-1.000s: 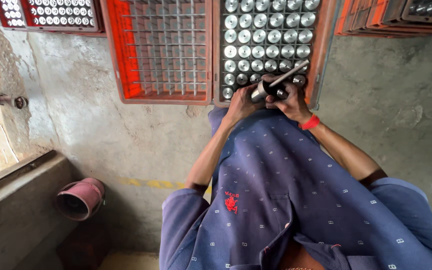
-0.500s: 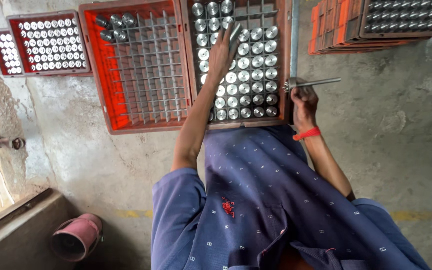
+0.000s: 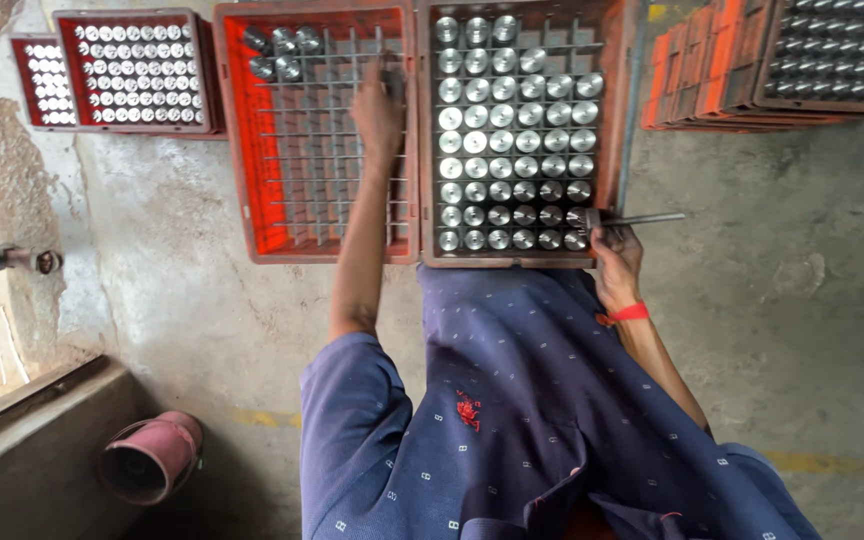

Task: The person sits on the floor and uses a metal rod to pick up small cylindrical metal caps from a red crate and place them into a second crate. The person repeats this action continuously, filling the second crate with the metal caps.

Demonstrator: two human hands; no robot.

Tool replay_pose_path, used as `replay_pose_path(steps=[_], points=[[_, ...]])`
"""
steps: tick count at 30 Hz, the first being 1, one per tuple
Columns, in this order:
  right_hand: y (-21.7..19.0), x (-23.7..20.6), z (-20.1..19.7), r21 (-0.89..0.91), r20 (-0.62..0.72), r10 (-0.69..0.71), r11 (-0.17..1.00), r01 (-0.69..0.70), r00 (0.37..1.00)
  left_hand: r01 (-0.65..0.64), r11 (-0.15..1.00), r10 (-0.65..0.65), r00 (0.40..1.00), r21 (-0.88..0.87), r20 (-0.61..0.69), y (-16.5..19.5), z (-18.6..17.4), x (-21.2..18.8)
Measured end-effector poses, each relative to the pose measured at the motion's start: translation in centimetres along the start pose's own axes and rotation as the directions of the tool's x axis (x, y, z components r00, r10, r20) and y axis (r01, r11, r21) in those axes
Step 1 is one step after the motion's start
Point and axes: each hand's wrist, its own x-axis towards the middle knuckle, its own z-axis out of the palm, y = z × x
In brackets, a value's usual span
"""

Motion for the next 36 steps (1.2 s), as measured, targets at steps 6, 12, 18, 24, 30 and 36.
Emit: replay_pose_path(steps=[6, 12, 18, 24, 30, 36], points=[[1.9, -1.8, -0.2, 0.015, -0.035, -0.003, 1.000, 0.004, 0.999, -0.030, 0.951, 0.080, 0.986, 0.307, -0.149, -6.8, -4.3, 5.5], [3.8, -2.8, 1.6, -0.020, -0.076, -0.029, 0.999, 0.027, 0.997, 0.028, 0.934, -0.021, 0.999, 0.356, -0.025, -7.8, -3.8, 8.5], [3.8, -3.8, 2.0, -0.069, -0.059, -0.052, 0.996, 0.048, 0.997, -0.217, 0.976, 0.213, 0.973, -0.030, -0.092, -9.4, -8.2, 6.2], [4.2, -1.8, 4.2, -0.062, -0.023, 0.069, 0.996, -0.071, 0.997, 0.133, 0.417, -0.146, 0.986, -0.899, 0.078, -8.4, -5.6, -3.1], [2.4, -0.2, 8.7, -0.232, 0.243, 0.083, 0.972, -0.025, 0.966, 0.226, 0.583, 0.069, 0.943, -0.780, 0.325, -3.9, 2.9, -15.7], [-1.3, -1.8, 11.4, -0.291, 0.410, 0.020, 0.950, 0.110, 0.912, 0.130, 0.934, 0.016, 0.916, -0.333, 0.402, 0.9, 3.8, -22.7]])
